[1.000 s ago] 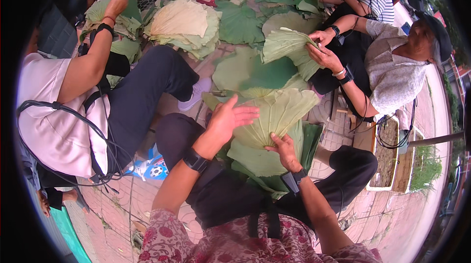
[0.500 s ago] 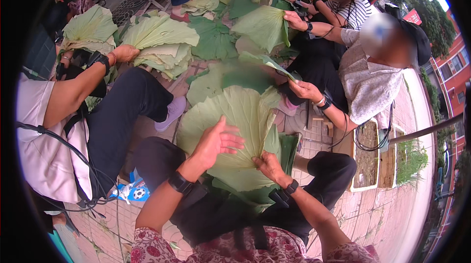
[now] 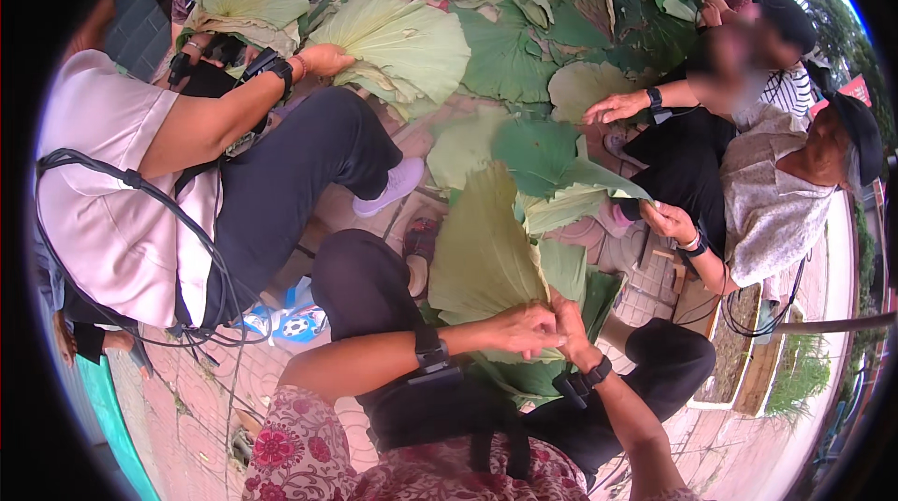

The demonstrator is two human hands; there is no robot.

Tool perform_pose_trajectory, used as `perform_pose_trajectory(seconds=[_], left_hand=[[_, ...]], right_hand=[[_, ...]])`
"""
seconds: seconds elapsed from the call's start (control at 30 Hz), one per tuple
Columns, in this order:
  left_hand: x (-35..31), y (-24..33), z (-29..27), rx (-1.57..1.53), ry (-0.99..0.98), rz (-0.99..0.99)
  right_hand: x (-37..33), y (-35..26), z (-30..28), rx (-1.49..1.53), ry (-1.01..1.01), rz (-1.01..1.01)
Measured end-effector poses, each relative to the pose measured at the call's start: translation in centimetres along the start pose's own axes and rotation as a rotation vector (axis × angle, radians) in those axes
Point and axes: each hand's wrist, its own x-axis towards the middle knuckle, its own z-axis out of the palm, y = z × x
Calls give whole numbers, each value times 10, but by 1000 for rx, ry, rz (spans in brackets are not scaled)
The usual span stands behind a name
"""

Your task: The person folds large green leaves by hand, repeatedly folding them into smaller bundles and stacking them on the ground. The person handles the leaves one at a time, folding and placing them in a pile.

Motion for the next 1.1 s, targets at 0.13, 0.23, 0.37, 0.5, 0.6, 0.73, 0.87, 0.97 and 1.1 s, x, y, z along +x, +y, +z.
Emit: perform_pose_trajectory(seconds=[0.13, 0.23, 0.37, 0.5, 0.6, 0.73, 0.87, 0.97, 1.1], left_hand=[[3, -5, 4, 120, 33, 23], [4, 3, 3, 165, 58, 35], [15, -16, 13, 257, 251, 150], [6, 3, 15, 314, 195, 78], [5, 4, 19, 323, 187, 85], [4, 3, 22, 315, 213, 97], [-2, 8, 15, 300, 207, 70], [0, 2, 16, 277, 206, 34], [-4, 5, 15, 274, 219, -5]], right_hand=[[25, -6, 1, -123, 24, -21], [46, -26, -8, -441, 47, -328], [94, -61, -29, -267, 115, -292], [136, -135, -42, 166, 184, -413], [177, -143, -61, 339, 149, -276], [238, -93, -60, 475, 150, -77], [282, -5, -33, 528, 242, 132], [303, 64, -29, 548, 252, 241], [320, 117, -27, 266, 249, 67]])
